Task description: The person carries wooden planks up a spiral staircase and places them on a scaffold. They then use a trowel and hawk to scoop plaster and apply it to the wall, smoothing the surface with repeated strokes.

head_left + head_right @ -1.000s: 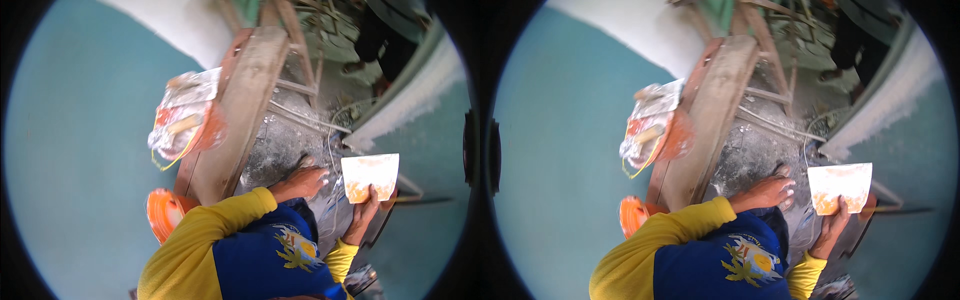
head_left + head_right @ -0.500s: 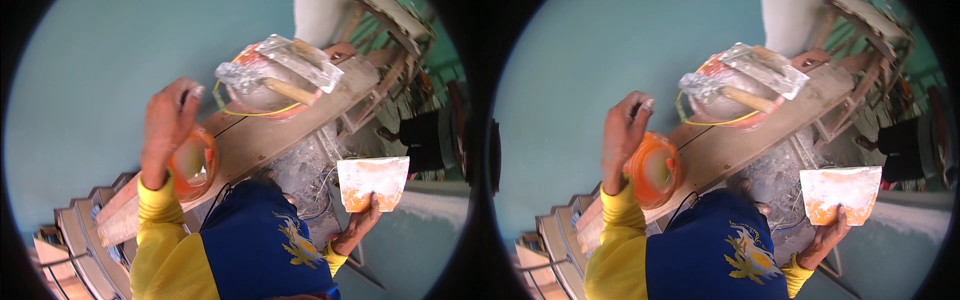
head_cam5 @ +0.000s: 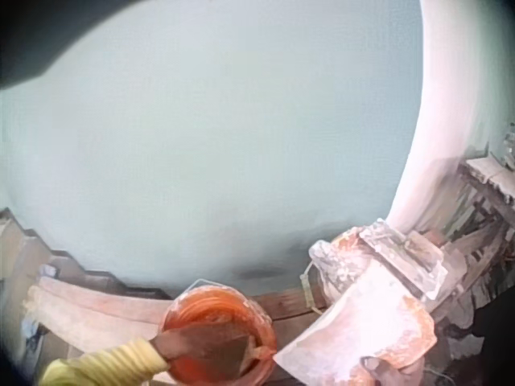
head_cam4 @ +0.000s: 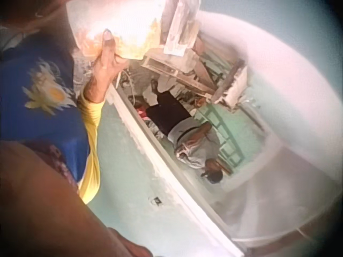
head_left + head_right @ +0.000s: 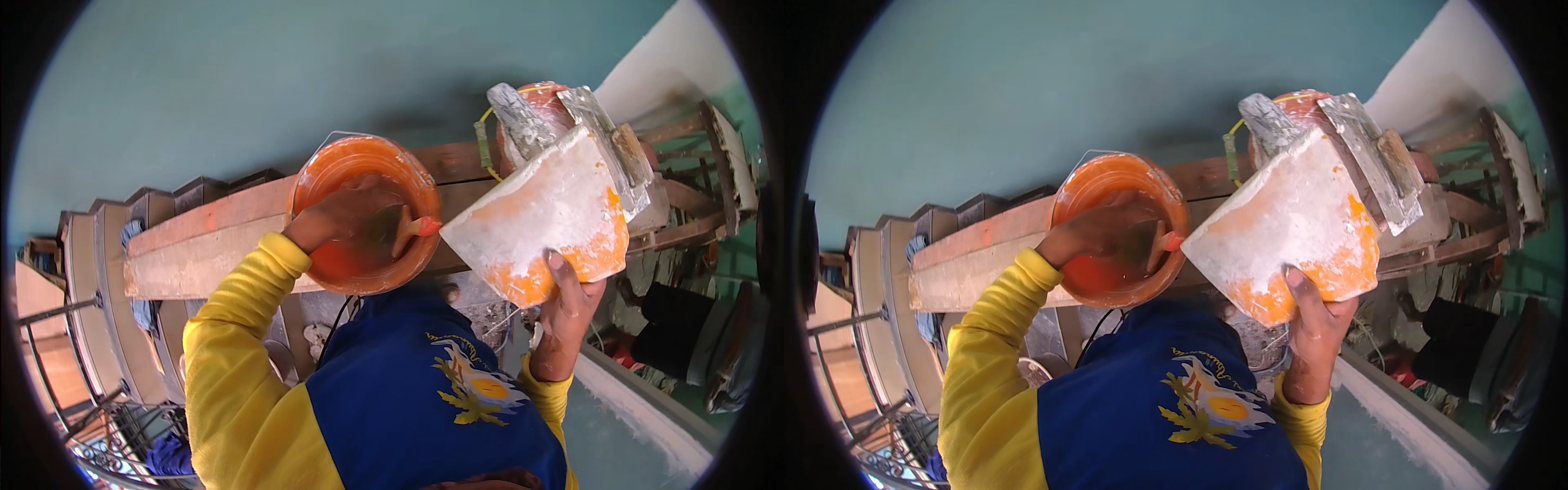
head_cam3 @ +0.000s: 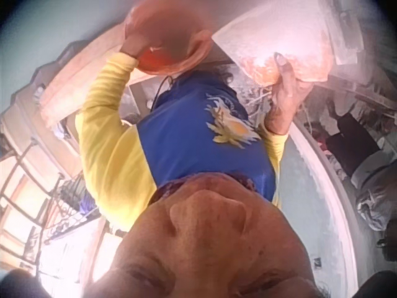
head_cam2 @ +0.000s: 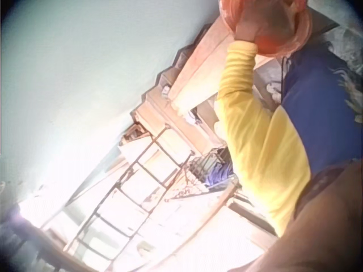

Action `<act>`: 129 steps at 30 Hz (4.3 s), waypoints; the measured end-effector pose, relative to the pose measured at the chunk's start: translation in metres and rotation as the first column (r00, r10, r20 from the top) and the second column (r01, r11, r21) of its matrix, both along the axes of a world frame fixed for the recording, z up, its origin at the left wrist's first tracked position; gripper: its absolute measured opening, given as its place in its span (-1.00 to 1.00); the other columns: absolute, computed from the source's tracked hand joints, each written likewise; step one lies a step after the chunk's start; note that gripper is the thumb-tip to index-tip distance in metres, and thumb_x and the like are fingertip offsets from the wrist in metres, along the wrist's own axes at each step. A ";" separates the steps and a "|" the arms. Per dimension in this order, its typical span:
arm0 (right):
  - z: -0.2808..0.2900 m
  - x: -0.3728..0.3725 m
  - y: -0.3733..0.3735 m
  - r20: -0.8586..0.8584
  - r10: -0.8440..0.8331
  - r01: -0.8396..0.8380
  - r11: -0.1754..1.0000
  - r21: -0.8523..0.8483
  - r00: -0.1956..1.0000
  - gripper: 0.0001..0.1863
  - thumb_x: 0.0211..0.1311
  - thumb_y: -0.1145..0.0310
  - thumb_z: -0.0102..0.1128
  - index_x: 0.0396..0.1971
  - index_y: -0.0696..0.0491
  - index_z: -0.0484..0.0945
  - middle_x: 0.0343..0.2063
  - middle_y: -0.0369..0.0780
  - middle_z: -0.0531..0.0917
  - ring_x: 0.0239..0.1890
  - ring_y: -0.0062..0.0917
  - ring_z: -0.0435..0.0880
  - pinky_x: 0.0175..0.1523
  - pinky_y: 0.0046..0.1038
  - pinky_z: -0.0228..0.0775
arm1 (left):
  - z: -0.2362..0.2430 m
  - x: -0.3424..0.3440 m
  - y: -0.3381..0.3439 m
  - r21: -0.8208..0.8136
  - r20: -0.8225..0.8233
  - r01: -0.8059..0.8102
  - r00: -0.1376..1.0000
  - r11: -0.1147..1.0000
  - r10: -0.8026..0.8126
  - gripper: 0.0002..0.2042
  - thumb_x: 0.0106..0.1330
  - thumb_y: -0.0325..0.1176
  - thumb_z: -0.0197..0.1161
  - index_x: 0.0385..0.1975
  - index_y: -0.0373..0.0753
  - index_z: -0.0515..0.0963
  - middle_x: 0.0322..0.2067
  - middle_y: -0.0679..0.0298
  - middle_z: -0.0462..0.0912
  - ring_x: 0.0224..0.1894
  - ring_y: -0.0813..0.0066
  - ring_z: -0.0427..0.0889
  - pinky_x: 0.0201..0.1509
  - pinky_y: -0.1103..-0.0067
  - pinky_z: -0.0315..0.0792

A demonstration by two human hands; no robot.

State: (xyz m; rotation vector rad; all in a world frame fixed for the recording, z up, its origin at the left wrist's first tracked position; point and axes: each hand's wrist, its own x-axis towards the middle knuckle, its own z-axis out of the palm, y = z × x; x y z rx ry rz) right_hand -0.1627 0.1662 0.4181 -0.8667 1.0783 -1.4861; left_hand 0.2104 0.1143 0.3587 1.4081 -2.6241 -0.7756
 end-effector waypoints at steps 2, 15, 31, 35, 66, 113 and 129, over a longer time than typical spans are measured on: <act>0.005 0.013 -0.005 0.022 0.034 -0.034 0.999 0.000 0.999 -0.41 0.25 0.60 0.34 0.28 0.27 0.42 0.07 -0.11 0.67 0.06 -0.42 0.70 0.23 -0.37 0.50 | 0.011 -0.007 0.006 -0.166 0.057 0.097 0.994 0.981 -0.089 -0.29 0.07 -0.53 0.41 0.33 -0.02 0.44 0.19 0.18 0.60 0.26 0.06 0.53 0.31 0.32 0.41; 0.017 0.026 0.004 0.156 -0.017 0.016 1.000 0.004 0.988 -0.52 0.29 0.55 0.33 0.20 0.25 0.47 0.02 -0.12 0.68 0.02 -0.42 0.72 0.18 -0.37 0.54 | 0.025 -0.036 0.028 0.204 -0.145 -0.316 0.926 0.926 0.348 -0.68 0.27 -0.37 0.42 0.01 -0.25 0.63 0.01 0.10 0.67 0.02 0.11 0.68 0.15 0.32 0.53; 0.005 0.157 0.013 -0.263 0.313 -0.321 0.947 0.015 0.913 -0.71 0.50 0.44 0.16 0.09 0.27 0.61 -0.09 -0.23 0.75 -0.04 -0.61 0.66 0.09 -0.48 0.50 | 0.130 0.004 0.109 0.152 -0.868 -0.721 0.230 0.676 0.441 -0.80 0.43 -0.59 0.32 0.01 -0.34 0.62 -0.07 0.26 0.71 -0.04 0.58 0.65 0.06 0.57 0.57; 0.006 0.179 0.023 -0.318 0.308 -0.332 0.943 -0.025 0.897 -0.70 0.49 0.43 0.20 0.10 0.25 0.61 -0.07 -0.24 0.75 -0.05 -0.61 0.67 0.06 -0.49 0.52 | 0.131 -0.002 0.105 0.198 -0.923 -0.655 0.126 0.729 0.363 -0.79 0.43 -0.58 0.32 0.01 -0.35 0.62 -0.03 0.25 0.69 -0.03 0.56 0.65 0.07 0.57 0.57; 0.009 0.157 0.013 -0.367 0.206 -0.196 0.979 0.063 0.907 -0.71 0.37 0.44 0.21 -0.02 0.30 0.63 -0.24 -0.15 0.78 -0.22 -0.52 0.74 -0.09 -0.43 0.55 | 0.066 0.022 0.136 -0.004 -0.691 -0.549 0.605 0.836 0.394 -0.73 0.27 -0.56 0.30 -0.03 -0.25 0.67 -0.08 -0.06 0.76 -0.06 -0.08 0.77 0.00 0.31 0.64; 0.040 0.159 0.009 -0.164 0.138 -0.139 0.990 0.005 0.977 -0.73 0.36 0.49 0.24 0.01 0.26 0.62 -0.18 -0.19 0.77 -0.23 -0.55 0.73 -0.11 -0.46 0.59 | 0.082 0.008 0.137 -0.310 -0.650 -0.489 0.734 0.815 0.193 -0.75 0.22 -0.57 0.30 -0.10 -0.23 0.64 -0.19 0.06 0.78 -0.15 -0.06 0.78 -0.08 0.33 0.64; 0.001 0.156 0.020 -0.191 0.174 -0.166 0.984 0.060 0.966 -0.71 0.42 0.46 0.23 0.05 0.26 0.62 -0.11 -0.19 0.76 -0.12 -0.56 0.73 0.01 -0.45 0.57 | 0.080 0.029 0.110 -0.058 -0.782 -0.491 0.564 0.869 0.267 -0.77 0.27 -0.65 0.29 -0.11 -0.27 0.66 -0.18 0.04 0.78 -0.09 0.06 0.79 0.05 0.40 0.61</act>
